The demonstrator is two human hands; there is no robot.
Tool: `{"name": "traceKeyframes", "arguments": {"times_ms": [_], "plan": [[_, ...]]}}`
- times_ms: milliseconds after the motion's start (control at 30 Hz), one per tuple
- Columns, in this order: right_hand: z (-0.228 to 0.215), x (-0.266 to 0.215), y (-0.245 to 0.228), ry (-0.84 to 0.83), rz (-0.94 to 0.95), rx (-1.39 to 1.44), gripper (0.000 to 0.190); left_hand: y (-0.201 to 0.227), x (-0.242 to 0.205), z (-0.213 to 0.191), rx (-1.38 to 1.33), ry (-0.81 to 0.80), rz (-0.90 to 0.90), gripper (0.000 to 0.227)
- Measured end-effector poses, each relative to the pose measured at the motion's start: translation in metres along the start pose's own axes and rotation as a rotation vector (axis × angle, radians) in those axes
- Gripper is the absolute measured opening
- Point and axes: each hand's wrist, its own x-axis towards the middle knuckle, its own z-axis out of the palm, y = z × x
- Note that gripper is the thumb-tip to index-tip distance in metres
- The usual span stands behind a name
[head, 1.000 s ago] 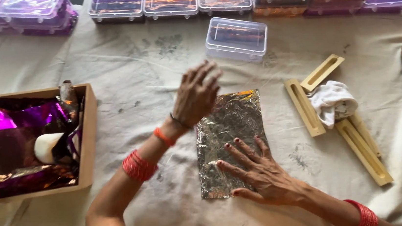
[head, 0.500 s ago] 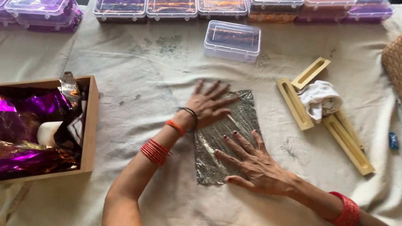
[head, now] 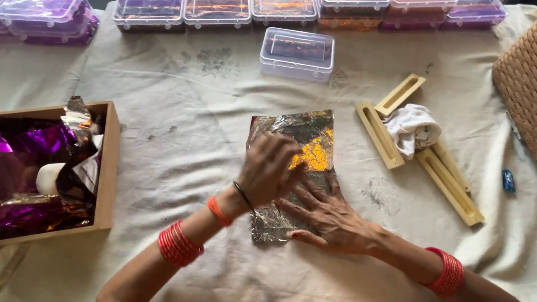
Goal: Cleaning wooden tubes with a cloth and wrapping them in silver and red decorative foil.
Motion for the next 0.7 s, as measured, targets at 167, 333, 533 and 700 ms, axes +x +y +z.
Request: {"name": "traceKeyframes", "arguments": {"times_ms": [167, 333, 533, 700], "plan": [[0.0, -0.003, -0.004, -0.05, 0.016, 0.038, 0.069, 0.014, -0.003, 0.011, -0.123, -0.368, 0.082, 0.046], [-0.007, -0.005, -0.008, -0.096, 0.054, 0.046, 0.074, -0.01, 0.003, 0.028, 0.019, -0.868, -0.085, 0.058], [-0.013, -0.028, -0.004, 0.027, -0.044, -0.086, 0.072, 0.003, 0.015, 0.043, -0.072, -0.83, -0.061, 0.058], [-0.005, -0.036, 0.072, 0.002, 0.259, 0.202, 0.048, 0.005, 0.018, 0.044, -0.015, -0.829, -0.098, 0.063]]}}
